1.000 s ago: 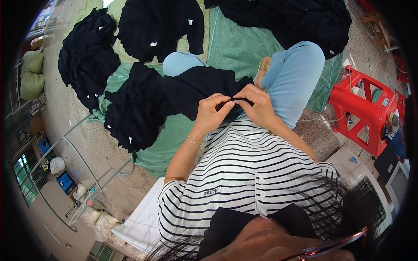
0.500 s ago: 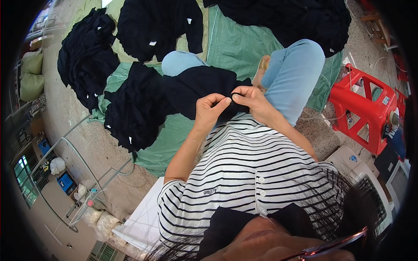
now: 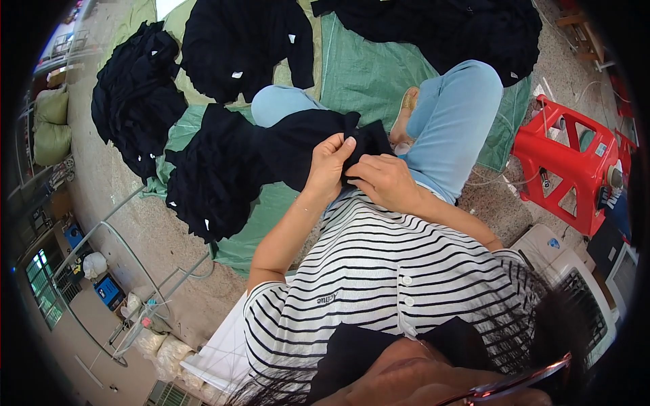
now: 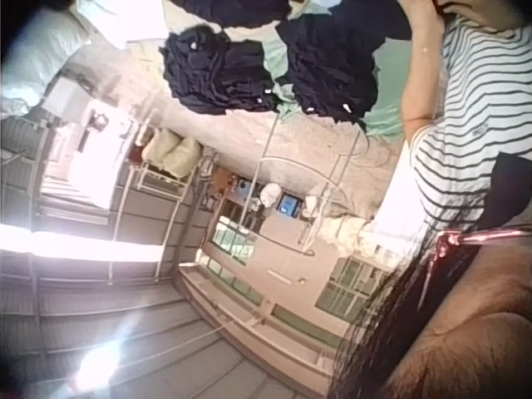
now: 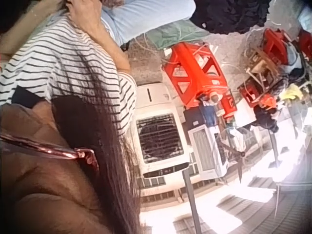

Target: Checking and buttoning black garments from a pile on the floor.

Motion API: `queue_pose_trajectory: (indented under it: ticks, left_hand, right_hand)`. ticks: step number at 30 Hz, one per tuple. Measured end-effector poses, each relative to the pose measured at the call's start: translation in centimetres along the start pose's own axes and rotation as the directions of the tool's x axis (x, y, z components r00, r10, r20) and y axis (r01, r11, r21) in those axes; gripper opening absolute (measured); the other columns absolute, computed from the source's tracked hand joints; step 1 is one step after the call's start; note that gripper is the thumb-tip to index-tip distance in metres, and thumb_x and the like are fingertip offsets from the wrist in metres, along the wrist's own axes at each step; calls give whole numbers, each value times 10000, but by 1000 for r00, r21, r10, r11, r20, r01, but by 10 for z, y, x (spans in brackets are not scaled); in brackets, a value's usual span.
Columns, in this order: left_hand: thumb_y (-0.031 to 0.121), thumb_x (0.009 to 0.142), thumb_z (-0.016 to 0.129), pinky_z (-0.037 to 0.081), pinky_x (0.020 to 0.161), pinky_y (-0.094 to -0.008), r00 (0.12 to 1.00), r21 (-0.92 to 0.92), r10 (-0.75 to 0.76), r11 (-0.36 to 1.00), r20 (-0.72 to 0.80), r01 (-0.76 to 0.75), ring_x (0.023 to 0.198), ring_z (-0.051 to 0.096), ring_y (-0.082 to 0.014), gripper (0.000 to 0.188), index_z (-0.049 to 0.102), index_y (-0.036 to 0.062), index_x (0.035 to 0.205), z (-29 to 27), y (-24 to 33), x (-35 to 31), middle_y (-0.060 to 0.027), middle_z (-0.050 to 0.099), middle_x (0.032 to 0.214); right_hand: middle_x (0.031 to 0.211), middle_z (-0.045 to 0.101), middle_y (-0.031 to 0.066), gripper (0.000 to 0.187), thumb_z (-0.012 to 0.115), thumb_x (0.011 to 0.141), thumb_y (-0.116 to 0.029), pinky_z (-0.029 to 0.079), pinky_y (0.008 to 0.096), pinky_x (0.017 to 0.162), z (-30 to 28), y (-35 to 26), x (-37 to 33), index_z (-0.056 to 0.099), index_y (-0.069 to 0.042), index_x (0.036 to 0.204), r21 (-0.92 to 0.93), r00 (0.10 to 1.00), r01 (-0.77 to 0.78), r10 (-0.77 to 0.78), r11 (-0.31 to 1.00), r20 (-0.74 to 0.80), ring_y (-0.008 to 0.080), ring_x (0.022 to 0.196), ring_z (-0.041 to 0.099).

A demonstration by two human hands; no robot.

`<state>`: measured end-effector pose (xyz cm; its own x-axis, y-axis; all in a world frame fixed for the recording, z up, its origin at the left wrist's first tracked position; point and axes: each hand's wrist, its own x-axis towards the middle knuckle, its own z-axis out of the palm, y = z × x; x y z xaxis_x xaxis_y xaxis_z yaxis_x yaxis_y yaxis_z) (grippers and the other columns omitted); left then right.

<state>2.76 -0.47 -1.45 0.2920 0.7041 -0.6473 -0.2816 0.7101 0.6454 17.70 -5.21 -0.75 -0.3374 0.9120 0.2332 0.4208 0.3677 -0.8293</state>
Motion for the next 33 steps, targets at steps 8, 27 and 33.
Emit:
queue_pose_trajectory:
  ticks: [8, 27, 33]
  left_hand:
    - [129, 927, 681, 356, 569, -186, 967, 254, 227, 948, -116, -192, 654, 446, -10, 151, 683, -15, 881, -6, 0, -7, 59, 575, 756]
    - [99, 924, 632, 271, 539, -240, 937, 626, 269, 697, 224, -350, 636, 351, -40, 224, 588, -41, 755, -19, -4, -10, 43, 436, 680]
    - [56, 903, 621, 311, 538, -254, 970, 541, 197, 805, 145, -244, 607, 391, -78, 169, 590, -45, 771, -18, -11, -15, -15, 454, 656]
  right_hand:
    - [763, 585, 50, 167, 768, 736, -78, 352, 327, 616, -25, 14, 2, 653, -61, 855, 155, 977, -213, 213, 965, 22, 222, 640, 526]
    - [765, 572, 60, 230, 722, 687, 48, 367, 338, 616, -11, 18, -2, 668, -29, 897, -41, 970, -18, 7, 999, -243, 223, 679, 544]
    - [766, 576, 64, 228, 715, 689, 49, 372, 343, 611, -10, 16, -5, 672, -29, 899, -16, 974, -19, 15, 1000, -228, 231, 676, 542]
